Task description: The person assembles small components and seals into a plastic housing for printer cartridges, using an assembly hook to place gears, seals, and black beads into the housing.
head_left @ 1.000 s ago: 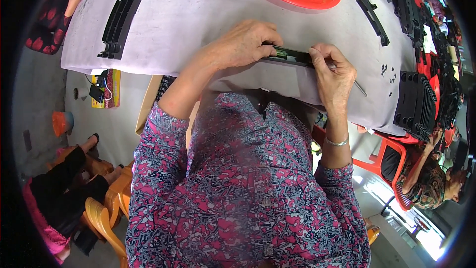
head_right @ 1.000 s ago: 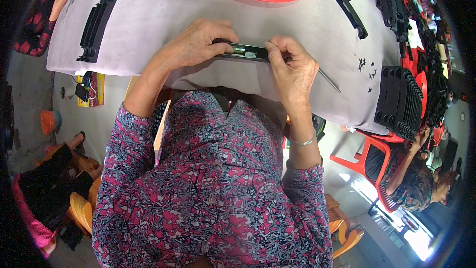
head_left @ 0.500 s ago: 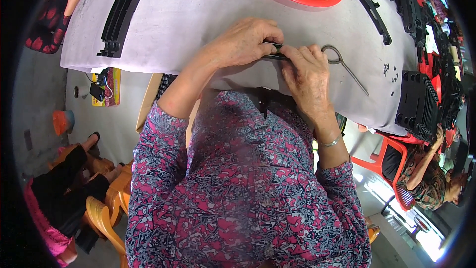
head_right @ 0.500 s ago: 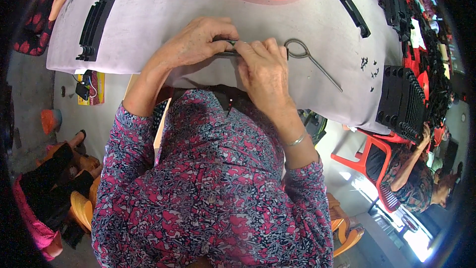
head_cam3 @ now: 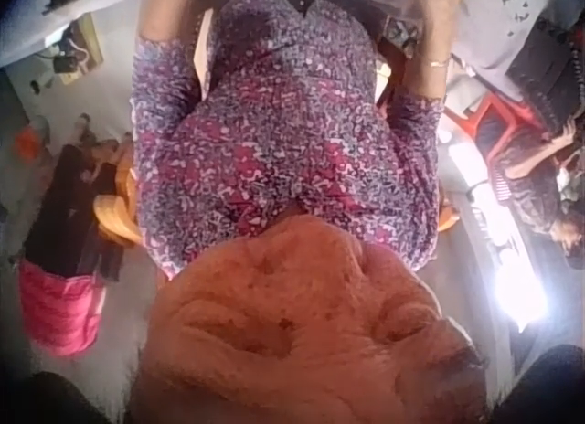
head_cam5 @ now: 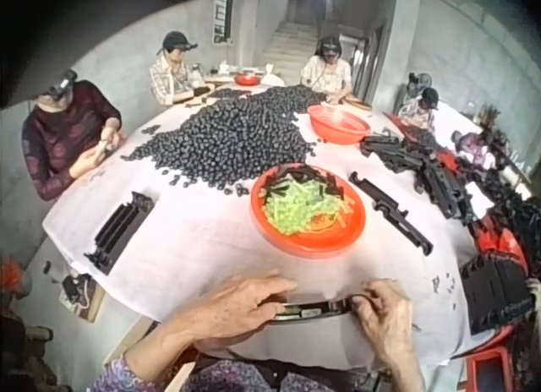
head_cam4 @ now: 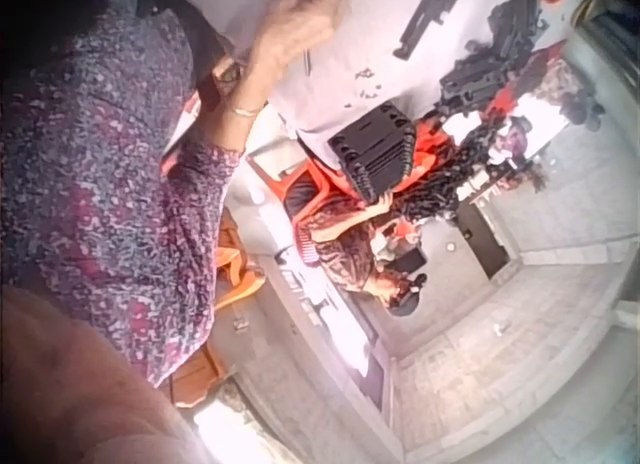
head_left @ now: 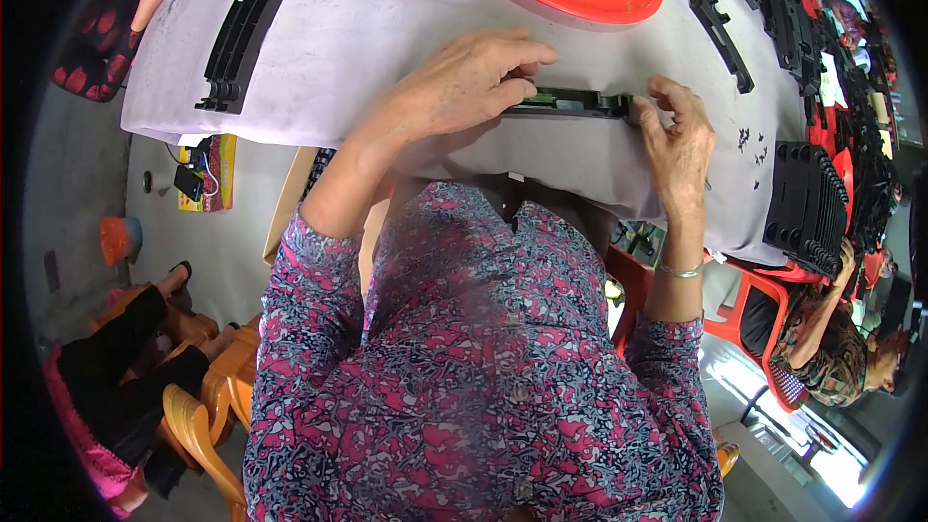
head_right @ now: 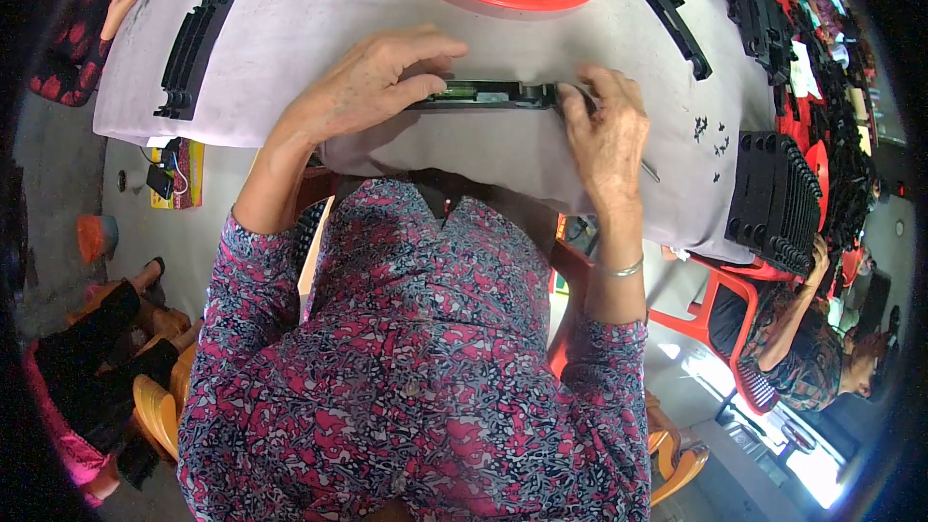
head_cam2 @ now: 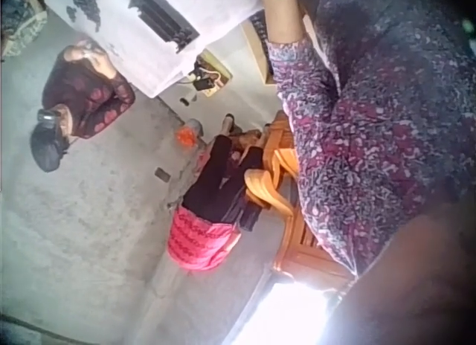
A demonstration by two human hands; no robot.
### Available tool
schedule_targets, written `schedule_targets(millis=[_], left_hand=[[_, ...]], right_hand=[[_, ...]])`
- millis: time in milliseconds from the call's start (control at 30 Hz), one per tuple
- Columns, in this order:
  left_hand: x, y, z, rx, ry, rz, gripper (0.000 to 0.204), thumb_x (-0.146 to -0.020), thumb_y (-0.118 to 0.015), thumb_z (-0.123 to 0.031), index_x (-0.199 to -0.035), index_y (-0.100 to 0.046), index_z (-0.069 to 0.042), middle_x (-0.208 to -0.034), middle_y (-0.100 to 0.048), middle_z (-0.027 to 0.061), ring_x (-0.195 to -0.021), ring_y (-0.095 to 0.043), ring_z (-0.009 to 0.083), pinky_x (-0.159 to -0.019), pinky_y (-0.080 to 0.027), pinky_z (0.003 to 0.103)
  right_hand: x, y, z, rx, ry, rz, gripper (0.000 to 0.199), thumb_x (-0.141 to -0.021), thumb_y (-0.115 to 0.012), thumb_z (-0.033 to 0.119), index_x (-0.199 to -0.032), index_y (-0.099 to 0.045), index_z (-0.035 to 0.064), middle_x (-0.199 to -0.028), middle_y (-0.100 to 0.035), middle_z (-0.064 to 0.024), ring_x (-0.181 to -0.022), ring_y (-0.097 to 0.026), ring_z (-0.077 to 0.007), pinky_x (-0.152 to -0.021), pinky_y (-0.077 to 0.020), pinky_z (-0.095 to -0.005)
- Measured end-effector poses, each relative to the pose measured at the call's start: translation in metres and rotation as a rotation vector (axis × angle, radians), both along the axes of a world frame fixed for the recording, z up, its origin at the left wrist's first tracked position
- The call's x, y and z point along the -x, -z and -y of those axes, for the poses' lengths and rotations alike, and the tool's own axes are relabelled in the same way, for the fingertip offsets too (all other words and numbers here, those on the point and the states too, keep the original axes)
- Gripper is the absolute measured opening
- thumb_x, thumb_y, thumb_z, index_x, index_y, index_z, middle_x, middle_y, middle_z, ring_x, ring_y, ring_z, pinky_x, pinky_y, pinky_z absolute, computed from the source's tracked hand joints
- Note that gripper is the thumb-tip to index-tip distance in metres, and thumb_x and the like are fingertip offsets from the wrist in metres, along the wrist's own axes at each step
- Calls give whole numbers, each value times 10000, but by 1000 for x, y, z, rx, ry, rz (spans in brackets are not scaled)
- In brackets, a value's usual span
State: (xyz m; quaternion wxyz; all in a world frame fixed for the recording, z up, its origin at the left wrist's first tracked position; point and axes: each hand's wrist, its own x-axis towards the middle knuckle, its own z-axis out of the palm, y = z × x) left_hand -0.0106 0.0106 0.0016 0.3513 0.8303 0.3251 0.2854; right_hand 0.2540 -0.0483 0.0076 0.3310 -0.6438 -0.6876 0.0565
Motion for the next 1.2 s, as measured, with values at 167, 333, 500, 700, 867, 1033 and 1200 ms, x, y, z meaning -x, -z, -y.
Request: schedule_targets(millis=[167, 333, 500, 700, 867, 1033, 1200], left_hand=[[7, 8, 22, -181, -168, -132, 385, -778, -714, -137, -1133, -627, -15, -993, -624, 149, -952, -628, 347, -844, -495, 429], [4, 10, 32, -230, -194, -176, 365, -748, -741, -147, -1079, -648, -24, -924, -596, 137, -868, -592, 351, -783, -471, 448], [4, 11, 31, -200, -184, -157, 339, -743, -754, -150, -1054, -669, -46, -886, -587, 127, -833, -585, 338, -734, -473, 443], [5, 12, 31, -235, -204, -147, 298, -721, -764, -133, -1002, -684, -75, -853, -578, 93, -842, -604, 299, -738, -480, 422], [8, 18, 28, -256, -184, -128, 356, -724, -776, -169, -1059, -700, -79, -863, -592, 102, -779, -599, 311, -682, -484, 410], [9, 21, 26, -248, -177, -101, 366, -718, -776, -177, -1062, -697, -79, -858, -579, 104, -771, -591, 310, -674, -476, 409], [7, 24, 25, -233, -170, -91, 370, -705, -777, -182, -1047, -694, -70, -851, -562, 111, -778, -583, 312, -666, -467, 410]], right_hand=[[-17, 9, 4, 151, -25, 178, 390, -787, -741, 141, -1136, -641, -3, -950, -641, -160, -904, -587, -337, -812, -485, -426], [-12, 14, 5, 116, -28, 205, 427, -760, -762, 115, -1150, -633, -1, -1005, -633, -161, -955, -581, -330, -799, -484, -430], [-16, 19, 8, 199, 100, -83, 268, -803, -750, 103, -1032, -665, -6, -853, -641, -116, -789, -598, -222, -718, -491, -361], [-25, 16, 7, 202, 24, -221, 121, -891, -694, 105, -921, -668, -9, -762, -617, -43, -633, -537, -112, -610, -462, -289], [-1, -40, 10, 127, -93, -575, 92, -953, -646, 114, -982, -643, 27, -778, -601, 1, -609, -477, -55, -538, -357, -204], [18, -69, -12, 43, -716, -1460, 335, -1014, -539, 311, -803, -462, 63, -606, -334, 37, -512, -230, -78, -488, -200, -261], [65, -50, -33, 124, -742, -1730, 538, -1019, -440, 514, -666, -340, 121, -530, -231, 47, -468, -176, -94, -461, -173, -293]])
